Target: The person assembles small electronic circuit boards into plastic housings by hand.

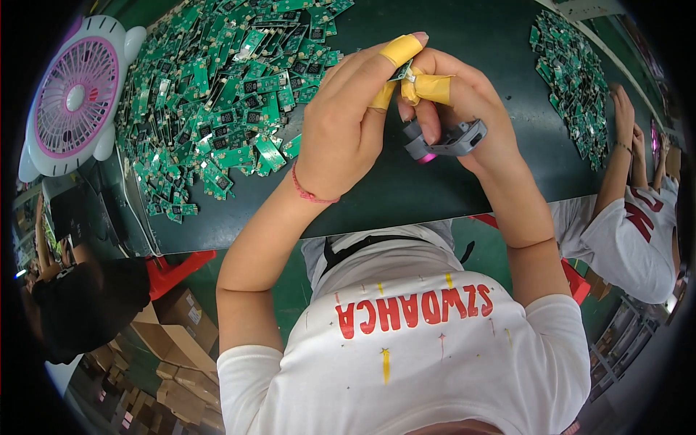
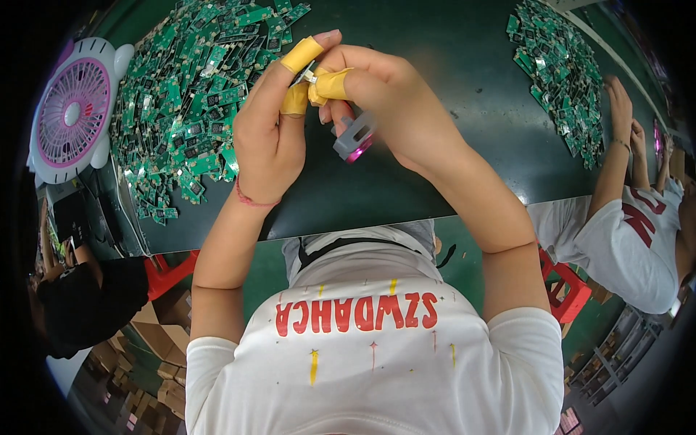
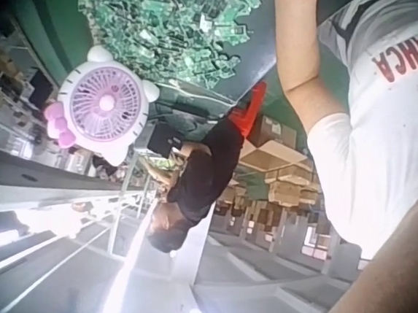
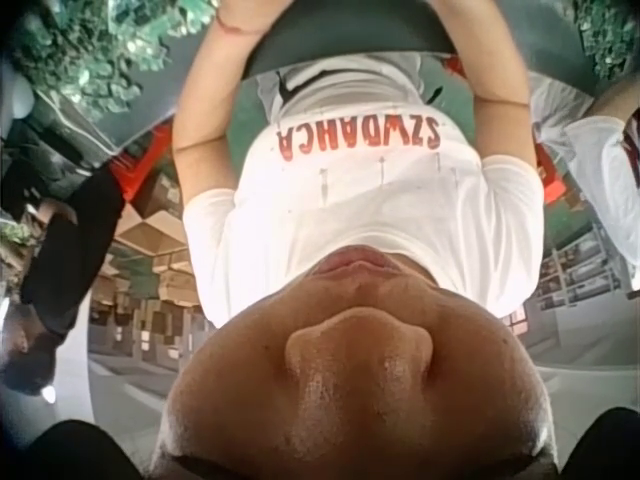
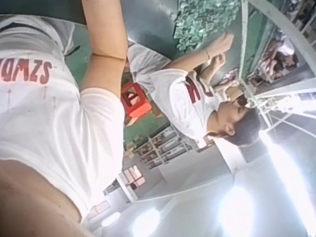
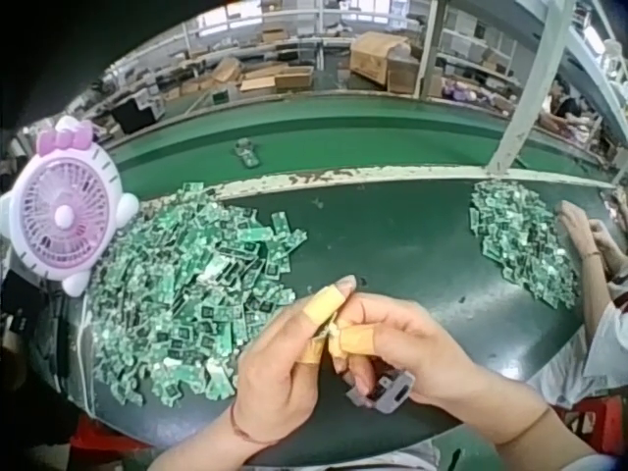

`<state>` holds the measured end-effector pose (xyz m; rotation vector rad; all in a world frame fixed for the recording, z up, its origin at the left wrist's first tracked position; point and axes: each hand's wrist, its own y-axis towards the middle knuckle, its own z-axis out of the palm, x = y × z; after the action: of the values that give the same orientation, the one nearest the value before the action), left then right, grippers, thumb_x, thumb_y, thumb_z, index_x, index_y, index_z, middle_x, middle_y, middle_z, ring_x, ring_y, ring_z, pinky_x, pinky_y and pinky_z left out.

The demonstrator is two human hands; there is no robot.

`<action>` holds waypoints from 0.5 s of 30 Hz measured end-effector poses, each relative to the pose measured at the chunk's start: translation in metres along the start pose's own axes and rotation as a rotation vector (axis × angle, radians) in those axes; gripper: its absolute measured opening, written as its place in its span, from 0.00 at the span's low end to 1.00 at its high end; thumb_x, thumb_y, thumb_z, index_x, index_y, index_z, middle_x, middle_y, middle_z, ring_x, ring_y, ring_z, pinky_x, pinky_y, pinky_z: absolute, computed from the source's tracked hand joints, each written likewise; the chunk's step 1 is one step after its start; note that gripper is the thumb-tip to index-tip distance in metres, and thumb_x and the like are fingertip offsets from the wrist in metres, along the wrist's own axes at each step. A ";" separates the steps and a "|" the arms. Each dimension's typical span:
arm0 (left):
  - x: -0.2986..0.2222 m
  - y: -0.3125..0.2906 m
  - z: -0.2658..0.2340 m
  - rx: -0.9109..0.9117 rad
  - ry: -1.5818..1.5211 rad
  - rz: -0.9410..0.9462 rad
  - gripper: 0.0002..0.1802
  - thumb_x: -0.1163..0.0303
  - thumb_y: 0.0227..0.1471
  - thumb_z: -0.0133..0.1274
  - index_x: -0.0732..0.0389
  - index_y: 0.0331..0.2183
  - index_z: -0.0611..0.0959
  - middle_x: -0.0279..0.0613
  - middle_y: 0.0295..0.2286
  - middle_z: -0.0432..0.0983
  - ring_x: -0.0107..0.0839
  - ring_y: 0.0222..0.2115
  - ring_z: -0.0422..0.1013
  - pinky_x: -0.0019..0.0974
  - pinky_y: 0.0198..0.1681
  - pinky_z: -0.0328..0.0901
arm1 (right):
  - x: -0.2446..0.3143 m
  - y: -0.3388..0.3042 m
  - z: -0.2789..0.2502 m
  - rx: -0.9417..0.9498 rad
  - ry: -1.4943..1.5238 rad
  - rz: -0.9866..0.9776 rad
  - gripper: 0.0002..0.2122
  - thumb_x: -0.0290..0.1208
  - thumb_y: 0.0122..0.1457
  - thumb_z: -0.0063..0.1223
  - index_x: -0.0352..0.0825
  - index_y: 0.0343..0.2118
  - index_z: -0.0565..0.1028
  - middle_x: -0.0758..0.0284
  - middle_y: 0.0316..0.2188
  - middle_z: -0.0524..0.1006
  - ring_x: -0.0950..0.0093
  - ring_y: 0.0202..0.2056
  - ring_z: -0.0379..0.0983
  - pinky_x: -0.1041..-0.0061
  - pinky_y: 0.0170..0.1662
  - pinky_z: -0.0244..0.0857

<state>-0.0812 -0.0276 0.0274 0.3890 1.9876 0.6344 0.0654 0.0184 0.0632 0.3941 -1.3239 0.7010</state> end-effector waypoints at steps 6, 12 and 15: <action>0.001 -0.001 0.003 -0.030 0.098 0.095 0.24 0.88 0.42 0.37 0.67 0.45 0.71 0.44 0.42 0.72 0.37 0.38 0.70 0.31 0.42 0.63 | -0.006 0.000 -0.005 0.050 0.202 0.119 0.10 0.29 0.53 0.39 0.30 0.31 0.71 0.66 0.19 0.70 0.81 0.19 0.63 0.82 0.24 0.57; -0.002 0.003 -0.004 -0.049 0.280 0.207 0.25 0.89 0.40 0.38 0.66 0.44 0.72 0.44 0.41 0.73 0.38 0.38 0.70 0.33 0.42 0.63 | -0.001 -0.006 -0.002 0.025 0.146 0.026 0.09 0.28 0.52 0.38 0.29 0.31 0.70 0.66 0.19 0.70 0.81 0.21 0.63 0.82 0.25 0.56; 0.002 0.000 -0.001 -0.058 0.294 0.224 0.27 0.88 0.37 0.40 0.63 0.44 0.73 0.42 0.42 0.72 0.37 0.38 0.70 0.33 0.40 0.62 | 0.005 -0.008 0.003 -0.046 0.004 0.030 0.09 0.26 0.52 0.38 0.29 0.30 0.70 0.66 0.20 0.70 0.82 0.23 0.64 0.83 0.27 0.56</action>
<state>-0.0826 -0.0267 0.0269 0.5112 2.2152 0.9326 0.0692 0.0121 0.0700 0.3367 -1.3425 0.6951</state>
